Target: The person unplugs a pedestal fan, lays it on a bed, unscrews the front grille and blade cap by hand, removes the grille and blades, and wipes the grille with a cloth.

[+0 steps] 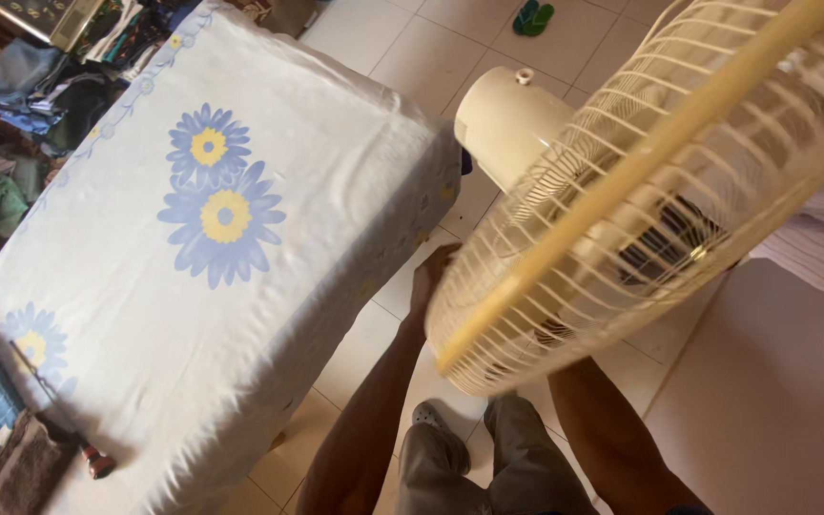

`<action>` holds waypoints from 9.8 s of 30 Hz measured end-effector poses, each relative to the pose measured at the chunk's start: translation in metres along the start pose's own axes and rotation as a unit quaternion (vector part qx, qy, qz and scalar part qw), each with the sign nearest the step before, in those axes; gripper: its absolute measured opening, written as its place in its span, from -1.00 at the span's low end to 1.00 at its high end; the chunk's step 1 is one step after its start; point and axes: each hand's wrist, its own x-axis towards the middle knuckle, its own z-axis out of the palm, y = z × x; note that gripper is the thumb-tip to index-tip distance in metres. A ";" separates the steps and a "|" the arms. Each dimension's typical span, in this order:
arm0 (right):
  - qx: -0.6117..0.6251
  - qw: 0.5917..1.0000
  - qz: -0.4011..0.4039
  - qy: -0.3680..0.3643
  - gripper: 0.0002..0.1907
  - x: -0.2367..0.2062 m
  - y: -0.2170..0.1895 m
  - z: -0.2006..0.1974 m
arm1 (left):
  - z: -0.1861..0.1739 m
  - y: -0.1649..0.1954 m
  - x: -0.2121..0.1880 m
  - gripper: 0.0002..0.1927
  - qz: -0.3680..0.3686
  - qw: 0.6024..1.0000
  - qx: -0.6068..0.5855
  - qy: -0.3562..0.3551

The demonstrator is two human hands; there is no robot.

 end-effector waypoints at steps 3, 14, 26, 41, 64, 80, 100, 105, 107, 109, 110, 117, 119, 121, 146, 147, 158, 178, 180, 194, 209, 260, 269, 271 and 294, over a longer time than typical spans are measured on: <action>0.002 1.000 -0.006 0.008 -0.39 -0.003 0.012 0.009 | -0.028 -0.031 -0.049 -0.56 0.026 0.995 -0.092 -0.004; -0.002 0.999 -0.027 0.028 -0.32 -0.032 0.010 0.026 | -0.020 0.009 -0.111 -0.30 -0.070 0.994 -0.060 0.053; -0.012 0.999 -0.034 0.013 -0.25 -0.042 -0.040 0.029 | -0.021 0.052 -0.034 -0.16 -0.058 0.993 -0.062 0.077; -0.108 0.989 0.040 -0.093 -0.16 -0.029 -0.061 0.024 | -0.039 0.099 0.028 -0.39 -0.094 0.983 0.027 0.154; -0.243 0.846 0.039 -0.474 -0.71 -0.151 -0.021 0.208 | -0.183 0.072 -0.059 -0.79 0.012 0.896 -0.371 0.246; -0.363 0.924 0.060 -0.100 -0.78 -0.095 0.034 0.326 | -0.292 0.052 -0.070 -0.84 -0.088 0.979 0.151 -0.108; -0.371 0.897 0.132 -0.202 -0.61 -0.107 0.110 0.317 | -0.266 -0.083 -0.102 -0.57 -0.120 0.873 0.463 -0.097; -0.418 0.874 0.032 -0.246 -0.78 -0.121 0.114 0.298 | -0.258 -0.080 -0.095 -0.54 -0.126 0.848 0.511 -0.068; -0.432 0.869 0.031 -0.240 -0.77 -0.132 0.113 0.289 | -0.258 -0.077 -0.102 -0.52 -0.120 0.847 0.514 -0.058; -0.489 0.822 -0.047 -0.288 -0.79 -0.142 0.111 0.280 | -0.259 -0.076 -0.108 -0.50 -0.100 0.854 0.508 -0.050; -0.515 0.796 -0.084 -0.307 -0.80 -0.148 0.110 0.276 | -0.260 -0.077 -0.114 -0.48 -0.084 0.860 0.501 -0.045; -0.429 0.876 0.081 -0.205 -0.74 -0.180 0.099 0.243 | -0.247 -0.085 -0.154 -0.83 -0.108 0.911 0.391 -0.080; -0.462 0.860 0.038 -0.214 -0.76 -0.187 0.092 0.230 | -0.229 -0.079 -0.165 -0.84 -0.295 0.914 0.265 -0.082; -0.477 0.851 0.057 -0.214 -0.75 -0.192 0.083 0.211 | -0.209 -0.070 -0.171 -0.89 -0.282 0.918 0.250 -0.122; -0.252 0.952 0.024 -0.171 -0.76 0.022 -0.068 -0.095 | 0.190 -0.069 -0.040 -0.19 -0.117 0.928 0.277 0.221; -0.281 0.943 0.018 -0.176 -0.73 0.030 -0.070 -0.093 | 0.192 -0.059 -0.027 -0.12 -0.085 0.921 0.284 0.253; -0.206 0.918 0.191 -0.280 -0.80 0.101 -0.032 -0.074 | 0.181 -0.010 0.058 -0.29 0.050 0.918 0.187 0.347; -0.396 0.897 -0.118 -0.158 -0.70 0.077 0.017 -0.109 | 0.177 -0.059 0.036 -0.36 0.073 0.941 0.120 0.307; -0.305 0.936 -0.160 -0.068 -0.76 0.065 0.025 -0.145 | 0.193 -0.079 0.025 -0.33 -0.054 0.913 0.214 0.342; 0.296 0.851 -0.041 0.433 -0.39 0.056 -0.036 -0.575 | 0.439 -0.174 0.141 -0.28 -0.237 0.940 0.243 -0.018; 0.006 0.892 -0.036 0.451 -0.48 0.119 -0.057 -0.687 | 0.567 -0.250 0.219 -0.09 -0.386 0.885 0.251 -0.069; -0.409 0.845 -0.147 -0.312 -0.76 0.167 0.153 -0.084 | 0.150 -0.103 0.084 -0.45 0.125 0.890 0.316 0.304; -0.269 0.918 -0.163 -0.240 -0.63 0.159 0.156 -0.086 | 0.143 -0.102 0.084 -0.40 0.098 0.918 0.274 0.269; -0.247 0.912 -0.233 -0.231 -0.65 0.159 0.154 -0.088 | 0.142 -0.102 0.086 -0.39 0.110 0.911 0.294 0.268; 0.041 0.902 0.401 -0.156 -0.62 0.015 0.126 -0.060 | 0.085 -0.094 -0.022 -0.47 0.099 0.914 0.317 0.234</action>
